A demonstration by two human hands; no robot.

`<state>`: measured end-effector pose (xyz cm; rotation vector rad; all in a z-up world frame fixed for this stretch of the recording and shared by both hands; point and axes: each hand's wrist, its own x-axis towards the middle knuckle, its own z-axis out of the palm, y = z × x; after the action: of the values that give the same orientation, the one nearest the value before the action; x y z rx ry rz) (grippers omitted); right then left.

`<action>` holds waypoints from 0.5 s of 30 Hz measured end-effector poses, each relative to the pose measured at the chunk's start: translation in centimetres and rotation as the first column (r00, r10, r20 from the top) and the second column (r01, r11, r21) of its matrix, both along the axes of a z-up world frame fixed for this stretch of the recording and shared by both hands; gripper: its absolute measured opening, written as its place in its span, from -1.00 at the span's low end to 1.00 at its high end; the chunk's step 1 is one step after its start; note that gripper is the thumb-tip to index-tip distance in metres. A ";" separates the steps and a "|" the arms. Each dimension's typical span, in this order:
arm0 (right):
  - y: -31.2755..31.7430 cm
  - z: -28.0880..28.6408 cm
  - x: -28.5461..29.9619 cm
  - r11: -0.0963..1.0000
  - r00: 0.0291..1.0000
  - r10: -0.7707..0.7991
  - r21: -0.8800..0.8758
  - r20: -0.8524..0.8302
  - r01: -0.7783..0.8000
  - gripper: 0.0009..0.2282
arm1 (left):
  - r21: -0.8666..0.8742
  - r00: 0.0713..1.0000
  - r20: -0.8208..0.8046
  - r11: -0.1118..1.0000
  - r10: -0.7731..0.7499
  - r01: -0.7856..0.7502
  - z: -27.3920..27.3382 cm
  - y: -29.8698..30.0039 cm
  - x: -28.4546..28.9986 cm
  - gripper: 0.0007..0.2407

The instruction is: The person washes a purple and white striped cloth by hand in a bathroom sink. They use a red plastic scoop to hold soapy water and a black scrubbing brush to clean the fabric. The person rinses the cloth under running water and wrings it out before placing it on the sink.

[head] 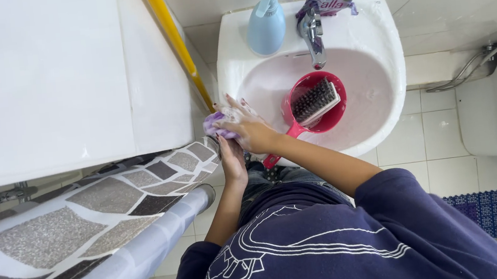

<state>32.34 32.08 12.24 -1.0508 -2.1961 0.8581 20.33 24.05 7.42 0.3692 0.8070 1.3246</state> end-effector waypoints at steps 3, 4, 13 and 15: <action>3.2 -0.6 -1.0 0.999 0.981 -0.013 0.052 0.192 0.003 -0.42 | 0.002 0.997 -0.082 1.000 -0.005 0.005 -2.4 -0.3 0.5 -0.42; 5.0 -0.5 -1.6 0.990 0.969 -0.124 0.097 0.211 0.106 -0.43 | -0.027 0.995 -0.101 1.000 -0.001 -0.002 -3.6 -0.4 0.5 -0.42; 1.0 -0.8 -1.6 0.984 0.975 -0.177 0.008 0.133 0.178 -0.38 | 0.051 0.883 -0.468 0.999 0.033 -0.010 2.1 0.5 -1.0 -0.36; -0.8 -0.3 -0.9 0.987 0.989 -0.129 -0.089 0.066 0.134 -0.43 | 0.057 0.820 -0.572 0.998 0.013 0.025 4.2 0.6 -1.3 -0.33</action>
<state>31.44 31.25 11.96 -1.2670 -2.1254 0.8876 19.07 24.61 11.63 0.8487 1.2660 1.2427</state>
